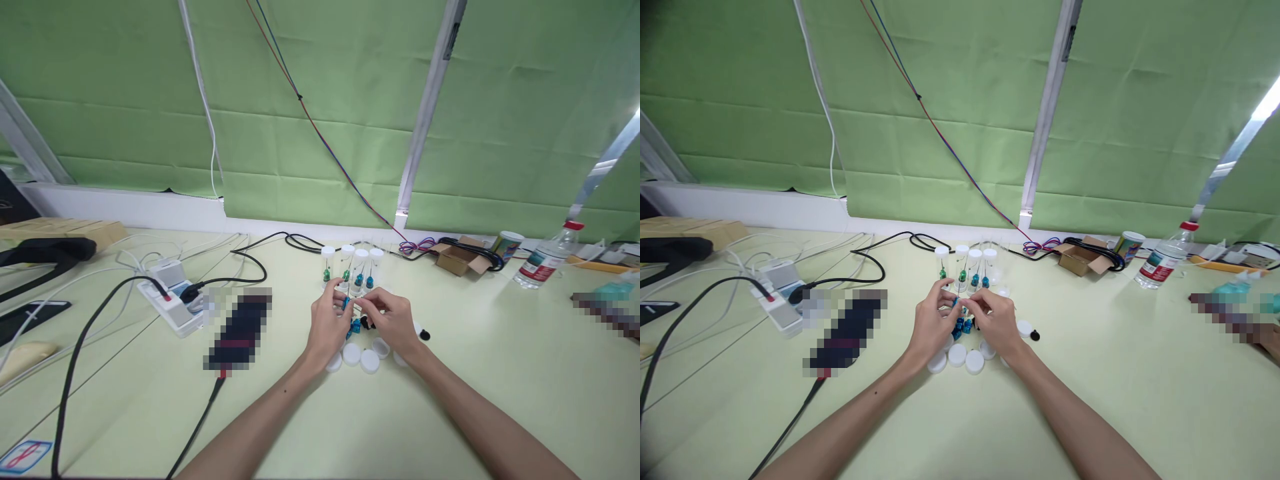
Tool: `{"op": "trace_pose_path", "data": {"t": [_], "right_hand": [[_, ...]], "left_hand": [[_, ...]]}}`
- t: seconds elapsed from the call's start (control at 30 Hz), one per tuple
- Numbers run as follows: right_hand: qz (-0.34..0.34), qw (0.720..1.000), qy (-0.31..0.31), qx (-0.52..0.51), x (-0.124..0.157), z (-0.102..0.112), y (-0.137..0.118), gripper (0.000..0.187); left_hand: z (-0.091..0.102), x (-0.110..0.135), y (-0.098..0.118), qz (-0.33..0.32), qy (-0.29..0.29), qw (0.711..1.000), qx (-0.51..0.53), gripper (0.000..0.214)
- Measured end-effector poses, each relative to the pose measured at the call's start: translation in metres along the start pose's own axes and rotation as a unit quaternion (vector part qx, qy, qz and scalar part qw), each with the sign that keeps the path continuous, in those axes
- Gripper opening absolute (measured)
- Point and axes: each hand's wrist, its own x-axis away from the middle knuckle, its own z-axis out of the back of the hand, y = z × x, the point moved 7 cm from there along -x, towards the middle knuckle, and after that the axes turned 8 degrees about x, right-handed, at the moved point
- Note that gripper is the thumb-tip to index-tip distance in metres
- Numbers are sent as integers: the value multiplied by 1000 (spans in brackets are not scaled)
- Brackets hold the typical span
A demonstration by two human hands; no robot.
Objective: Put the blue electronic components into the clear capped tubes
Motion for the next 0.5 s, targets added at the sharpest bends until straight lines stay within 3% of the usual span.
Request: {"op": "trace_pose_path", "data": {"t": [0.5], "right_hand": [[29, 999, 2, 40, 2, -2, -4, 30]], "left_hand": [[-1, 0, 2, -12, 1, 1000, -3, 39]]}}
